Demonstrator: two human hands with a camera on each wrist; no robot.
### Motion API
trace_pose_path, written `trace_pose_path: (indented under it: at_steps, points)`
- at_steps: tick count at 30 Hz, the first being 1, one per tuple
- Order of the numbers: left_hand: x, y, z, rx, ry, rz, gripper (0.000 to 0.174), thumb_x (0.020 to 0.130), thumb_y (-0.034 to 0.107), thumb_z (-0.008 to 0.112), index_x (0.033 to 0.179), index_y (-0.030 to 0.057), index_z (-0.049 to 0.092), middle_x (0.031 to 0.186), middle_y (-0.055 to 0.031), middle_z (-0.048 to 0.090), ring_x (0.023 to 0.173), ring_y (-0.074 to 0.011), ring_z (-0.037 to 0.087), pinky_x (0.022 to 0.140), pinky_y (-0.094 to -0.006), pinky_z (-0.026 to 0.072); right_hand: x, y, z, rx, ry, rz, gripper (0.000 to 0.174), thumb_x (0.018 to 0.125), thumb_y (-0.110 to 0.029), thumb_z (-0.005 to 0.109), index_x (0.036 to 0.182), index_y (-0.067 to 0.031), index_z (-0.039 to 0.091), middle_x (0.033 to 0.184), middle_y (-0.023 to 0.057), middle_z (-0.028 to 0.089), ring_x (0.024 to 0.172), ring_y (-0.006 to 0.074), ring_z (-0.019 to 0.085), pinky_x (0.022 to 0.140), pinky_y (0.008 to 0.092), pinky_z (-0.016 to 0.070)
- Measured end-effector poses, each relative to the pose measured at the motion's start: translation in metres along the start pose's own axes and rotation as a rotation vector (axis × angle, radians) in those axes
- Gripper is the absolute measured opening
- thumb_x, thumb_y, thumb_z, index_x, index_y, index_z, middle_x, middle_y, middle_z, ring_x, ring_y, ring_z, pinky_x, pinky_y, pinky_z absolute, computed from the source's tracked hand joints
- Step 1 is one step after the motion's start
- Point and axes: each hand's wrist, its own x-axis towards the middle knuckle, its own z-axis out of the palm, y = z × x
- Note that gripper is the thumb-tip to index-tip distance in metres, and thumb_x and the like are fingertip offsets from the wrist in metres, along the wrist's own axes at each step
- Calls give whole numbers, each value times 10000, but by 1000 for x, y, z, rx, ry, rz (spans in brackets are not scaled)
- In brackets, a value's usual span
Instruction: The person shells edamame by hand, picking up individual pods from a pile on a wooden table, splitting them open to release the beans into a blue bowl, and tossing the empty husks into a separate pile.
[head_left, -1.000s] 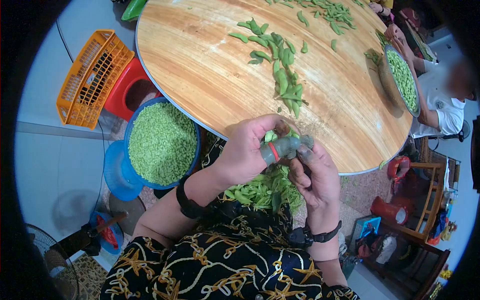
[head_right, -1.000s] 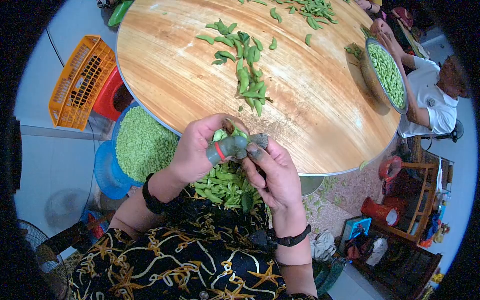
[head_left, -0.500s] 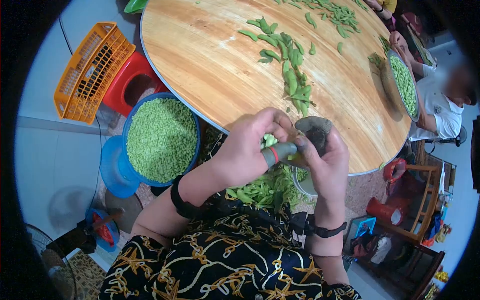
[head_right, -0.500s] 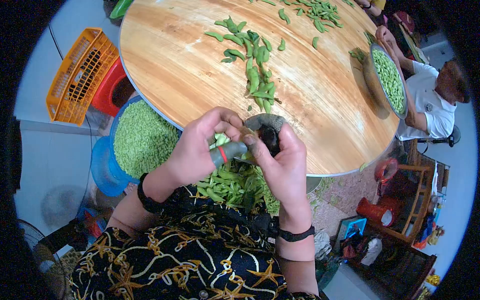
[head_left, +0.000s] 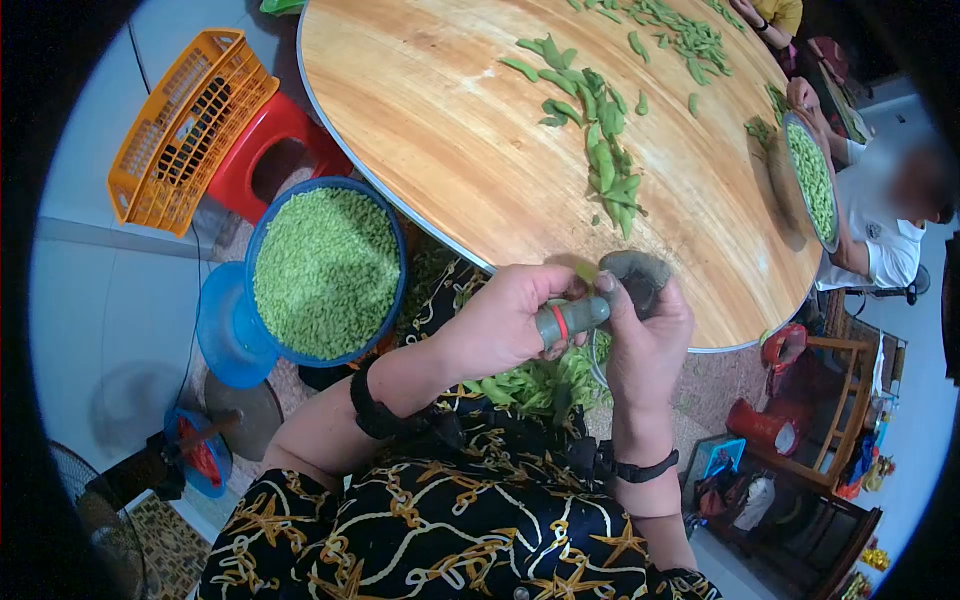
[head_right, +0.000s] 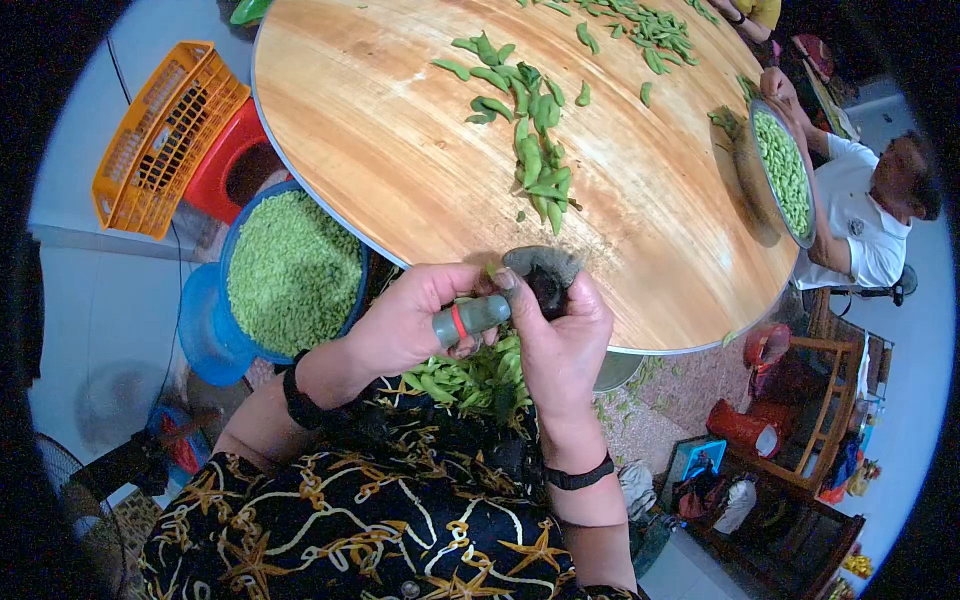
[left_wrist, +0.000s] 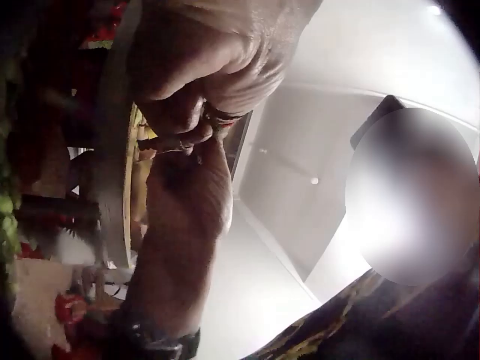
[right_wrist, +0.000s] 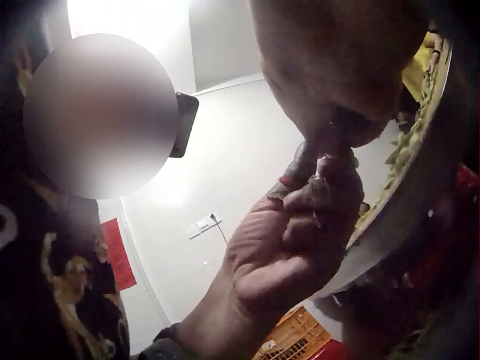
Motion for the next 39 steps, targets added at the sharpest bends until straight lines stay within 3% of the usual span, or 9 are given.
trace_pose_path:
  at_steps: [7,11,15,20,25,32,35,37,39]
  points:
    - [-14,-3,-10,431,7,226,99,858,141,580,849,43,591,661,18,568,586,-37,510,519,-175,399,-5,0,4,459,-104,327,89,830,-31,580,917,-12,579,718,-14,560,500,22,391,437,161,274]
    - [-53,21,-43,571,65,118,59,811,59,549,829,22,592,697,13,585,637,-42,530,547,-198,417,-6,-3,-13,314,-245,270,84,838,-49,571,911,-11,590,699,-20,554,493,17,394,434,158,276]
    - [-95,-16,-136,282,820,115,133,762,35,529,868,1,601,734,-65,603,649,-122,550,588,-280,462,-9,-7,-37,-55,-649,315,100,846,-64,559,905,-2,611,662,-15,566,503,22,446,448,168,330]
    - [-115,-38,-193,1673,734,-173,196,769,18,515,946,-15,591,900,-153,614,815,-274,596,756,-341,463,-1,-17,-39,-456,-496,144,136,826,-24,534,942,2,599,654,45,592,580,92,557,535,228,434]
    - [-74,32,-92,1326,724,399,223,781,-5,549,994,31,603,941,-158,606,847,-260,597,754,-288,465,52,-8,-42,-774,56,-231,214,788,-92,601,992,-35,570,682,176,601,619,289,608,568,367,461]
    - [5,40,-10,1403,206,797,353,697,-21,598,1041,52,573,845,-125,576,780,-307,588,650,-350,483,83,9,-34,-1041,-60,-337,171,758,-128,623,876,-23,557,713,224,583,682,395,572,595,436,466]
    - [30,35,10,1405,246,655,329,767,16,597,1092,45,549,818,-71,579,731,-207,590,604,-308,471,78,7,-46,-815,33,-393,121,786,-122,610,832,-20,565,609,151,585,546,306,570,508,361,448]
    - [40,35,19,616,255,391,260,843,88,581,1096,35,555,822,-6,579,741,-88,558,590,-244,438,69,-3,-56,115,-198,234,91,821,-120,593,820,-32,574,558,21,532,432,121,468,411,233,353]
    - [52,33,17,289,171,277,226,869,123,574,1074,28,576,842,32,577,750,-25,511,604,-187,401,59,-5,-66,358,-269,420,90,846,-130,581,848,-41,575,591,-52,468,438,9,345,384,158,243]
